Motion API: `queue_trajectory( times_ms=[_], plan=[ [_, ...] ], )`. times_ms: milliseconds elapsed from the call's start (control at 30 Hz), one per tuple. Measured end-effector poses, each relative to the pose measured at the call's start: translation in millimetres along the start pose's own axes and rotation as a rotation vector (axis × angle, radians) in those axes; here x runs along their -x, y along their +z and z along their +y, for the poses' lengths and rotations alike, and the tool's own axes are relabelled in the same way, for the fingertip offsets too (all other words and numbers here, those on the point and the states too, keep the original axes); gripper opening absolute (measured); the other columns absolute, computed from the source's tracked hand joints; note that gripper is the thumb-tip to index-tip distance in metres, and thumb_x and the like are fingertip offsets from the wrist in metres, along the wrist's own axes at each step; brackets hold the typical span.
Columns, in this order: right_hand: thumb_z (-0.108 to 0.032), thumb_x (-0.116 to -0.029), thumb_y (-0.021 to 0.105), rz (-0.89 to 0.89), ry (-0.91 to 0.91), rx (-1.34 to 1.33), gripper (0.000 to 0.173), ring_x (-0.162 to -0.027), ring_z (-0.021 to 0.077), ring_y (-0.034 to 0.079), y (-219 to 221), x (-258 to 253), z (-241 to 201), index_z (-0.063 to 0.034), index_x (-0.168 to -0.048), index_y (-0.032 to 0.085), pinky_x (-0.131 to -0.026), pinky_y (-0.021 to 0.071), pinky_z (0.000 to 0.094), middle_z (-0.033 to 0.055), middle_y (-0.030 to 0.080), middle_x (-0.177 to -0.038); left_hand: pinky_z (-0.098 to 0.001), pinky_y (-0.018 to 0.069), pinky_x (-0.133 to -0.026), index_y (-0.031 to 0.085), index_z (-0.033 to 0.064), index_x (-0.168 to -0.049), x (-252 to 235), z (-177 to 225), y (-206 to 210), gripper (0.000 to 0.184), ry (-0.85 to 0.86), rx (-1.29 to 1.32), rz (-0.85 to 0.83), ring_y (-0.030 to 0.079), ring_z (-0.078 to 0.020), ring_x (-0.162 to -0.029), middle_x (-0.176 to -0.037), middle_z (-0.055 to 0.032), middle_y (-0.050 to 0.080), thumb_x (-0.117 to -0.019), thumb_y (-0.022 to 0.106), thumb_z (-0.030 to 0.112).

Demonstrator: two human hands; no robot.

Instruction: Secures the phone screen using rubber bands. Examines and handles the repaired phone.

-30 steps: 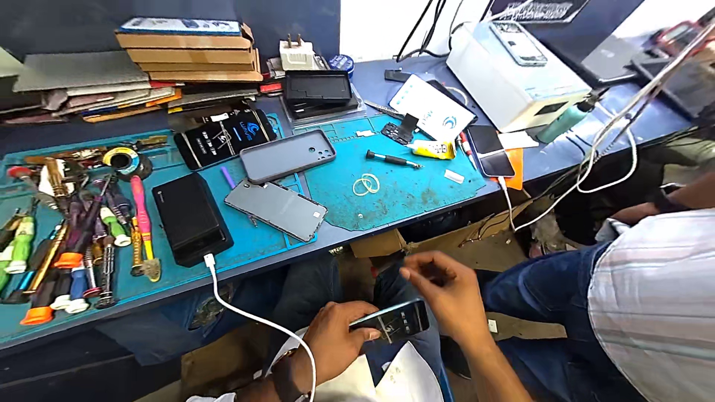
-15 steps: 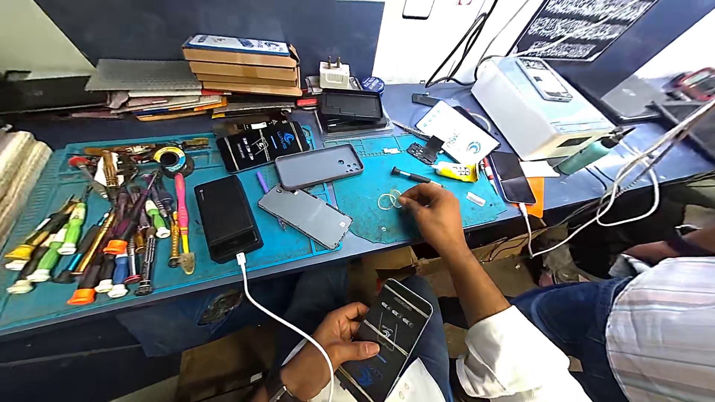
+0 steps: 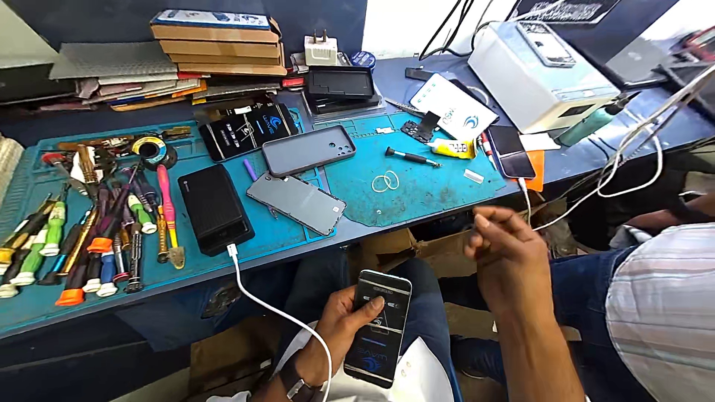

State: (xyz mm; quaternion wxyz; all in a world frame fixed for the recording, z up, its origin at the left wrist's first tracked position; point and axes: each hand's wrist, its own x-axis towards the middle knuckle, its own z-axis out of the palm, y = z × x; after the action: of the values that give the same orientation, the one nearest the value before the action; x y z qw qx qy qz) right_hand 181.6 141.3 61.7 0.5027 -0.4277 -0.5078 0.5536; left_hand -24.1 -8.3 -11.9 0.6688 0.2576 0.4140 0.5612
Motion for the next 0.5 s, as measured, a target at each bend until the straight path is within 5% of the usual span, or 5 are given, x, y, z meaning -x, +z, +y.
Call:
queue_trajectory(
  times_ms=[167, 233, 333, 400, 500],
  plan=[
    [0.000, -0.0982, 0.050, -0.021, 0.260, -0.402, 0.043, -0.057, 0.0049, 0.063, -28.2, 74.5, 41.0, -0.0107, -0.138, 0.060, -0.044, 0.0481, 0.0162, 0.0150, 0.066, -0.134, -0.0362, 0.0617, -0.087, 0.065, -0.0052, -0.114, -5.3, -7.6, 11.4, 0.021, 0.014, -0.067, 0.022, 0.074, -0.0210, -0.093, -0.101, -0.0159, 0.074, -0.1015, 0.060, 0.010],
    [-0.003, -0.0980, 0.057, 0.054, 0.265, -0.381, 0.041, -0.055, 0.0055, 0.063, -31.5, 100.1, 56.7, -0.0100, -0.138, 0.055, -0.044, 0.0484, 0.0160, 0.0153, 0.069, -0.129, -0.0354, 0.0617, -0.086, 0.067, -0.0044, -0.110, -8.4, -9.0, 15.2, 0.021, 0.014, -0.090, 0.026, 0.074, -0.0201, -0.090, -0.098, -0.0152, 0.074, -0.1022, 0.059, 0.013],
    [-0.013, -0.1037, 0.054, 0.173, 0.240, -0.270, 0.008, -0.053, 0.0115, 0.067, -27.4, 129.4, 71.8, -0.0059, -0.105, 0.056, -0.044, 0.0524, 0.0207, 0.0141, 0.076, -0.086, -0.0339, 0.0616, -0.085, 0.069, -0.0032, -0.106, -11.9, -9.6, 19.2, 0.020, 0.027, -0.132, 0.004, 0.073, -0.0186, -0.088, -0.096, -0.0142, 0.074, -0.1017, 0.060, 0.013],
    [-0.028, -0.1067, 0.052, 0.118, 0.174, -0.175, 0.032, -0.069, 0.0174, 0.074, -29.2, 141.9, 82.1, -0.0042, -0.092, 0.067, -0.057, 0.0598, 0.0275, 0.0129, 0.076, -0.084, -0.0339, 0.0619, -0.084, 0.070, -0.0037, -0.105, -13.5, -10.2, 22.1, 0.018, 0.049, -0.164, -0.003, 0.074, -0.0191, -0.088, -0.095, -0.0148, 0.074, -0.1009, 0.060, 0.011],
    [-0.052, -0.0934, 0.067, -0.113, 0.037, 0.056, 0.062, -0.118, 0.0278, 0.067, -32.1, 143.0, 82.6, -0.0016, -0.130, 0.065, -0.094, 0.0589, 0.0416, 0.0161, 0.068, -0.130, -0.0335, 0.0621, -0.084, 0.069, -0.0038, -0.107, -15.1, -11.0, 26.7, 0.018, 0.084, -0.233, 0.001, 0.074, -0.0193, -0.088, -0.096, -0.0142, 0.075, -0.1006, 0.060, 0.010]
  ],
)
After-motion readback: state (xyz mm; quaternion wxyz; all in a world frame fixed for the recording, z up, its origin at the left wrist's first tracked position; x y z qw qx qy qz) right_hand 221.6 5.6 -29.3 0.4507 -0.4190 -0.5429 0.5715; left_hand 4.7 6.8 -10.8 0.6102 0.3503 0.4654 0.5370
